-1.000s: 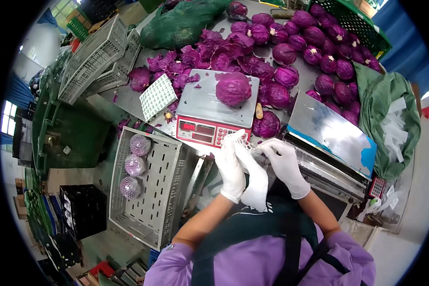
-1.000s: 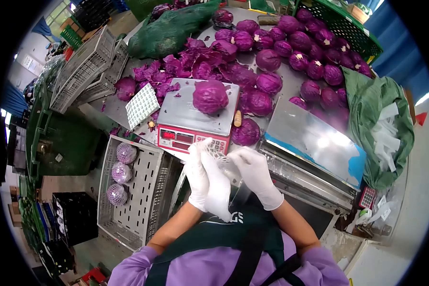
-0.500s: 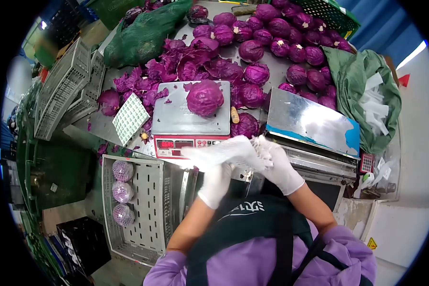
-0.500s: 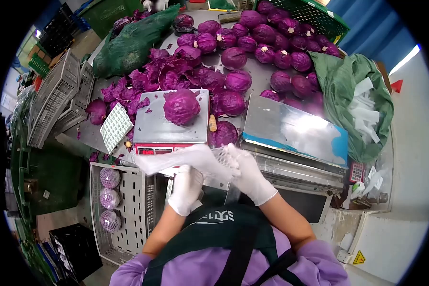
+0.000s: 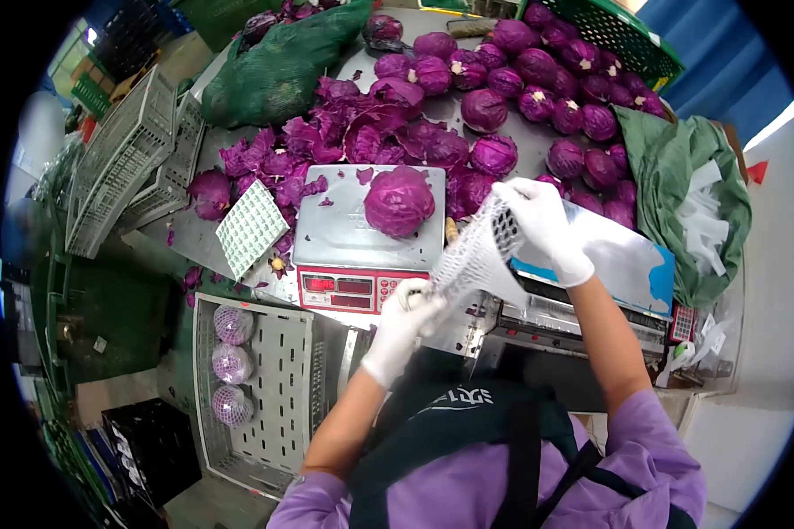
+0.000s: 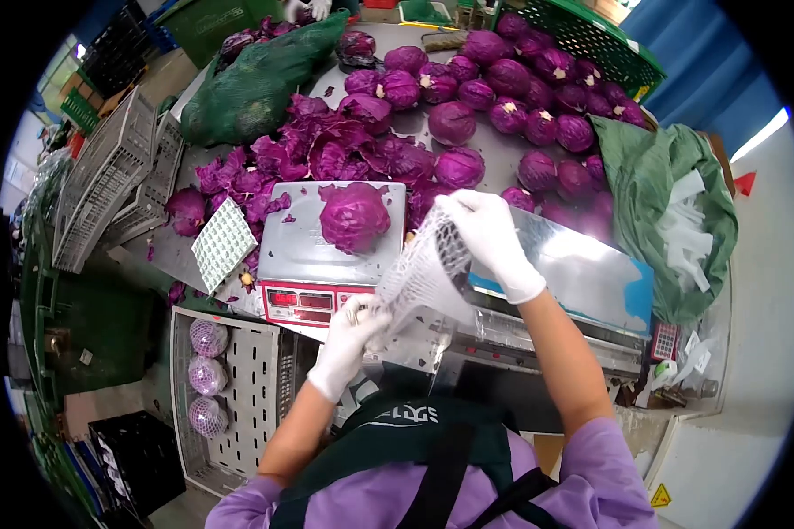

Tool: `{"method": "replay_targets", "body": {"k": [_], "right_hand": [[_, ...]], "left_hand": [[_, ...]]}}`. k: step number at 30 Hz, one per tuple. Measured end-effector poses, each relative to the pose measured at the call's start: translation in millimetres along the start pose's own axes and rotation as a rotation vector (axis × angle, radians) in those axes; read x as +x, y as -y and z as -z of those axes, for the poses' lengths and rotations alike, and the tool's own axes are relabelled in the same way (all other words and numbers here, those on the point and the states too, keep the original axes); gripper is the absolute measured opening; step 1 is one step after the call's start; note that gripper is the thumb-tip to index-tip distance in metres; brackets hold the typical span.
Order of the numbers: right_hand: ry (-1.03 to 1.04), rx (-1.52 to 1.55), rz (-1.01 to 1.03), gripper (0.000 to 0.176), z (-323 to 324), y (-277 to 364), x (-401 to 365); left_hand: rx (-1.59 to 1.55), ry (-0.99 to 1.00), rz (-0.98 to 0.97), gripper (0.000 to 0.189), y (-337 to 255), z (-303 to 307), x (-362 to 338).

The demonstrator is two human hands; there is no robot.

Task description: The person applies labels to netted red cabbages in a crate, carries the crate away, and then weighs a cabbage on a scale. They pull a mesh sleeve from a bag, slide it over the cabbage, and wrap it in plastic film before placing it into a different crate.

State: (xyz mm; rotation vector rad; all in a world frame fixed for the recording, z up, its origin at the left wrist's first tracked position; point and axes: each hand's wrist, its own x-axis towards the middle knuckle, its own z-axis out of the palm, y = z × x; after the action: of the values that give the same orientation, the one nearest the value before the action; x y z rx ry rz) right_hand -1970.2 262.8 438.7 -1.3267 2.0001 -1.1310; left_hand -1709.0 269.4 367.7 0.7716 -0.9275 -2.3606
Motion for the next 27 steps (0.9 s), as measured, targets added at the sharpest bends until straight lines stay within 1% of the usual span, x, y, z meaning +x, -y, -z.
{"method": "replay_targets", "body": {"k": [1,2,4,5,6,7,8,9,10,11,12,14,15,16,17,18,19,20,21,22,24,25,26,27], "right_hand": [[-0.104,-0.067,0.121,0.023,-17,0,9],[-0.116,-0.161,0.105,0.021,-33,-7,18],[-0.091,-0.015,0.100,0.024,-68,-16,41],[-0.031,0.025,0.138,0.034,-79,-22,53],[0.067,0.188,0.076,0.042,-96,-30,65],[0.127,0.252,0.232,0.048,-113,-48,73],[0.395,0.479,-0.041,0.051,-111,-22,66],[0.294,0.172,0.203,0.052,-125,-30,57],[0.330,0.310,0.213,0.051,-120,-25,46],[0.437,0.377,0.164,0.048,-98,1,30],[0.542,0.447,0.139,0.041,-77,17,15],[0.633,0.411,0.215,0.037,-46,29,-16],[0.661,0.463,0.124,0.034,-27,43,-33],[0.685,0.516,0.036,0.032,-13,50,-47],[0.667,0.877,-0.128,0.031,-9,45,-60],[0.790,1.232,-0.510,0.028,7,46,-72],[0.832,1.041,-0.406,0.027,12,36,-86],[0.866,0.847,-0.305,0.027,16,31,-102],[0.843,0.534,-0.295,0.035,25,33,-116],[0.889,0.491,-0.268,0.033,25,15,-129],[0.897,0.438,-0.377,0.030,69,48,-130],[0.891,0.543,-0.321,0.029,85,43,-130],[0.715,0.580,-0.133,0.028,95,42,-130],[0.562,0.613,-0.053,0.028,98,41,-127]], "left_hand": [[0.081,-0.301,-0.084,0.027,17,21,23],[0.162,-0.601,-0.168,0.032,27,39,44],[0.499,-0.816,-0.356,0.043,17,74,75],[0.485,-0.794,-0.405,0.052,9,85,87],[0.203,-0.646,-0.440,0.061,-25,50,81],[0.114,-0.490,-0.340,0.059,-18,74,101],[0.031,-0.333,-0.239,0.058,-11,98,118],[-0.076,-0.251,-0.231,0.054,-20,88,117],[-0.183,-0.170,-0.221,0.052,-28,76,115],[-0.122,-0.110,-0.201,0.063,-26,84,112],[-0.270,-0.151,-0.112,0.070,-35,60,91],[-0.527,0.005,-0.093,0.074,-30,42,65],[-0.652,0.126,-0.139,0.072,-32,18,52],[-0.868,0.150,-0.050,0.071,-27,12,46],[-0.205,0.025,-0.238,0.067,-24,-8,27],[0.464,-0.087,-0.409,0.064,-20,-28,9],[-0.243,0.042,-0.204,0.058,34,23,46],[-0.819,0.836,-0.128,0.057,-9,-26,25],[-0.815,0.845,-0.111,0.057,-4,-29,24],[-0.657,0.702,-0.068,0.058,2,-27,23],[-0.334,0.419,0.013,0.060,17,-15,21],[-0.171,0.281,0.051,0.061,25,-13,21],[-0.005,0.147,0.085,0.062,32,-17,21],[-0.262,0.253,0.089,0.057,37,-24,25]]}}
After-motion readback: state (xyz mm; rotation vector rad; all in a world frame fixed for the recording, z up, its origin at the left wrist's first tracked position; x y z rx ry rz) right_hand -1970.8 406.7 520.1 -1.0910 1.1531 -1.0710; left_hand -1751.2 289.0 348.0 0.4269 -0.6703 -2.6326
